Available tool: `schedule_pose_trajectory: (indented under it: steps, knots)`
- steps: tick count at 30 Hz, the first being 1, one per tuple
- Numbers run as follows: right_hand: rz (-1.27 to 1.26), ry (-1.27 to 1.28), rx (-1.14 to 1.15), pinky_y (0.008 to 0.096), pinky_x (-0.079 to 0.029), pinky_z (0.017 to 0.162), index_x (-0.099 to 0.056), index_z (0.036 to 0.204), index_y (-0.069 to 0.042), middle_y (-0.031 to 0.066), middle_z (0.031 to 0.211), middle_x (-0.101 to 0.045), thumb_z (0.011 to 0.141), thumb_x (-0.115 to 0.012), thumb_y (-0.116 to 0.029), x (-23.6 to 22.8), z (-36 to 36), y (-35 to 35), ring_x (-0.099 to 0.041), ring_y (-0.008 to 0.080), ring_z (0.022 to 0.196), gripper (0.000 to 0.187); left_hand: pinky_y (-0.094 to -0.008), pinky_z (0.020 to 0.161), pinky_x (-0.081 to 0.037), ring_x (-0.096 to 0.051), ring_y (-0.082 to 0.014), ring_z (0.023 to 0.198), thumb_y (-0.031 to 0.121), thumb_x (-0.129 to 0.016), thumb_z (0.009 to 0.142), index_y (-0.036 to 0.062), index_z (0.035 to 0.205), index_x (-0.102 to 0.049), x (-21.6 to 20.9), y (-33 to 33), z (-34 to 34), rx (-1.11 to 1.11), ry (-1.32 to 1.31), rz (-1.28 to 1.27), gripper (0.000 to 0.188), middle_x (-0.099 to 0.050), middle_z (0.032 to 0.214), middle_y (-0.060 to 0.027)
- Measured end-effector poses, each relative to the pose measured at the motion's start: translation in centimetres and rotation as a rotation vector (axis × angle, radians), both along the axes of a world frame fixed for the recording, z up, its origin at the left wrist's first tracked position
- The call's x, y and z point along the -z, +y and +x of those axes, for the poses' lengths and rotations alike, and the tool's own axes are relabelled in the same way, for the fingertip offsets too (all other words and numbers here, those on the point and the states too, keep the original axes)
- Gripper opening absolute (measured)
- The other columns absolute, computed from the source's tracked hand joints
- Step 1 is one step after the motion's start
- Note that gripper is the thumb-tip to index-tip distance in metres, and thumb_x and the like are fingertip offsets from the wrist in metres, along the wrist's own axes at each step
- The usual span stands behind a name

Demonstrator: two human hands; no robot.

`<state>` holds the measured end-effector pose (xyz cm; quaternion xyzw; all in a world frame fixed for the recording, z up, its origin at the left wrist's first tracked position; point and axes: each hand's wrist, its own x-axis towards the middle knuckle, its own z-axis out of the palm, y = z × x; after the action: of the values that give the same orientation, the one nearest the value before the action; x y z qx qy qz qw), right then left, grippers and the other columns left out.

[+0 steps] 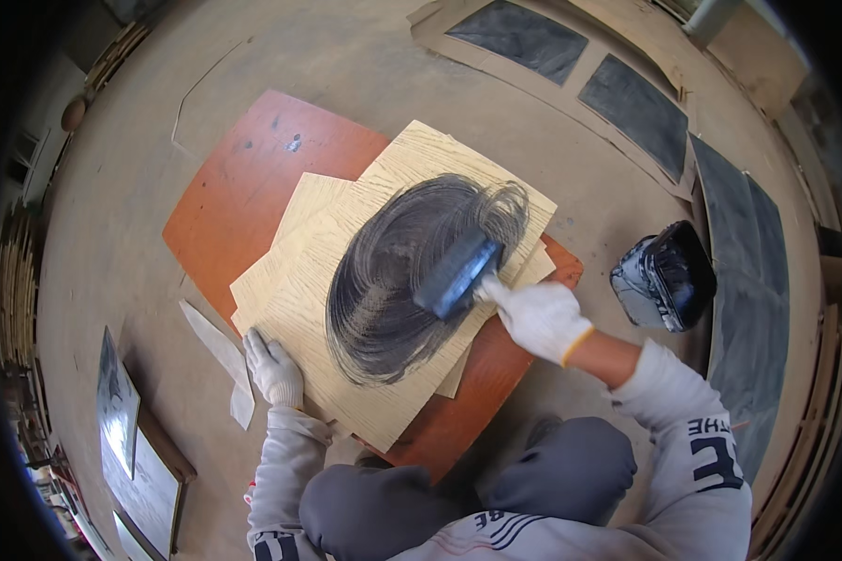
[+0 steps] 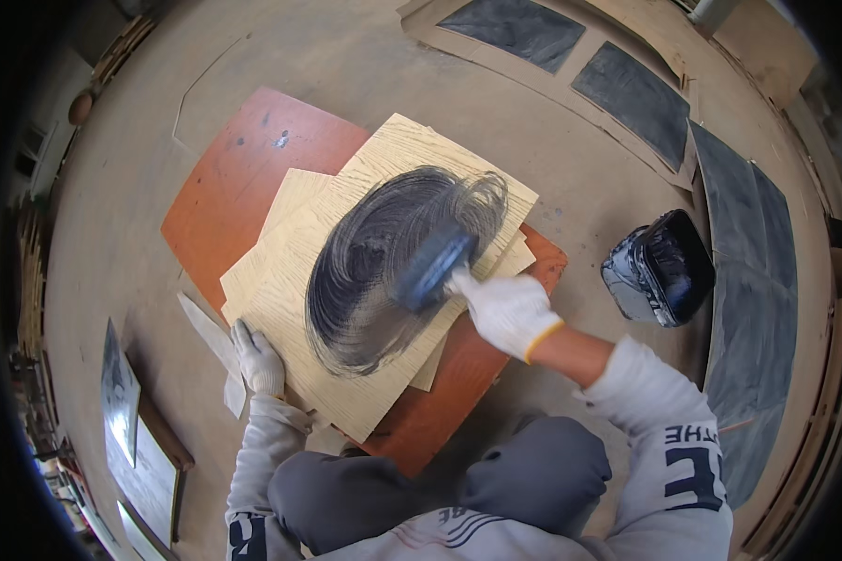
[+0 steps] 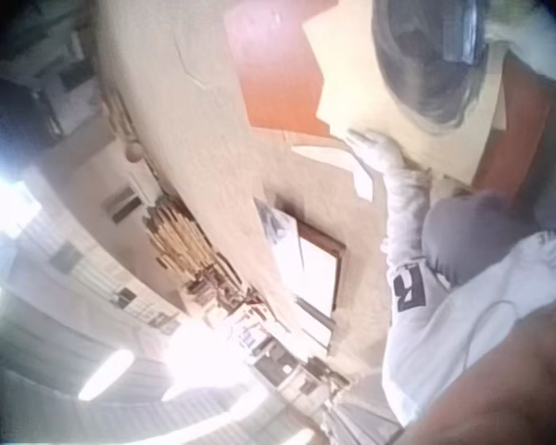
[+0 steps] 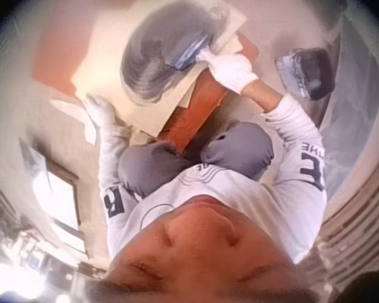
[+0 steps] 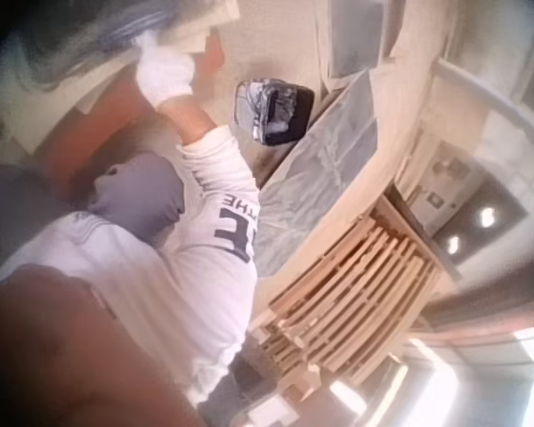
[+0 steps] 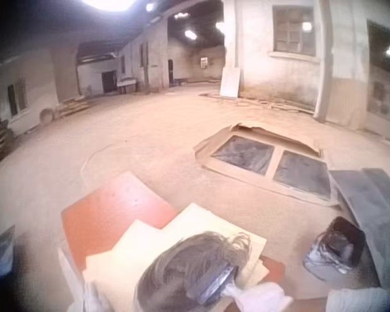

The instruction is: The person sits on the floor and applies a dark finish to rectangular wood pieces using a brush. They repeatedly dip the brush into a container, spread the finish evenly across each piece, and set finished pieces aside on the floor.

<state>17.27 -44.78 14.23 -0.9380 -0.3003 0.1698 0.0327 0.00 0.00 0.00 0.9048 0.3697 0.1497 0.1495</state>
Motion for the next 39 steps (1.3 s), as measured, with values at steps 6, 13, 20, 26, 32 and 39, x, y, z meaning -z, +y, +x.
schedule_pose_trajectory:
  steps: [6,13,20,26,32,39]
  knots:
    - [-0.214,-0.04,0.246,0.0533,-0.059,0.073,-0.061,0.144,-0.025,0.016,0.1,-0.077,0.102,-0.056,-0.028,-2.8,4.3,-6.9,-0.074,0.0391,0.084,0.042,-0.0472,0.126,-0.034,-0.038,-0.0426,0.154,0.024,-0.05,0.108,0.0049,0.161,-0.044,1.6,-4.8,-0.2,-0.051,0.061,-0.088,0.057,-0.042,0.167,-0.0246]
    - [0.064,-0.096,0.137,0.0532,-0.057,0.09,-0.068,0.128,-0.014,0.0182,0.118,-0.077,0.104,-0.045,-0.023,0.4,16.1,6.7,-0.073,0.0399,0.11,0.034,-0.048,0.124,-0.037,-0.038,-0.0425,0.154,0.023,-0.048,0.107,0.0094,0.161,-0.043,-0.5,-3.0,2.6,-0.137,0.064,-0.052,0.055,-0.042,0.167,-0.0242]
    - [-0.006,0.034,-0.004,0.0491,-0.056,0.1,-0.066,0.138,-0.024,0.0147,0.131,-0.074,0.105,-0.048,-0.029,-2.0,15.0,9.8,-0.071,0.0361,0.119,0.038,-0.0505,0.123,-0.038,-0.04,-0.0458,0.151,0.022,-0.049,0.106,0.0084,0.16,-0.043,-1.3,-2.2,1.9,-0.163,0.026,-0.011,0.056,-0.042,0.166,-0.0252]
    - [0.018,-0.114,0.122,0.0486,-0.057,0.098,-0.066,0.143,-0.026,0.0115,0.131,-0.075,0.102,-0.052,-0.035,1.7,21.8,13.2,-0.071,0.0352,0.118,0.044,-0.052,0.123,-0.038,-0.041,-0.0467,0.15,0.021,-0.05,0.105,0.0059,0.159,-0.043,-0.7,-3.3,2.3,-0.134,0.012,-0.017,0.056,-0.042,0.165,-0.0264]
    - [-0.003,-0.059,-0.112,0.0467,-0.055,0.103,-0.064,0.145,-0.028,0.0116,0.138,-0.071,0.103,-0.051,-0.029,-1.1,20.2,12.7,-0.069,0.0346,0.126,0.044,-0.0518,0.123,-0.038,-0.04,-0.0467,0.151,0.021,-0.05,0.105,0.0056,0.159,-0.043,-1.3,-2.4,1.8,-0.153,-0.003,0.0,0.056,-0.042,0.165,-0.0265]
    - [-0.061,-0.045,-0.04,0.0448,-0.054,0.106,-0.067,0.145,-0.029,0.009,0.14,-0.071,0.102,-0.056,-0.033,-1.1,22.9,13.1,-0.068,0.0338,0.127,0.045,-0.0521,0.123,-0.037,-0.04,-0.0461,0.151,0.021,-0.051,0.105,0.0057,0.16,-0.042,-1.3,-2.7,2.1,-0.16,0.017,-0.022,0.058,-0.041,0.166,-0.0267]
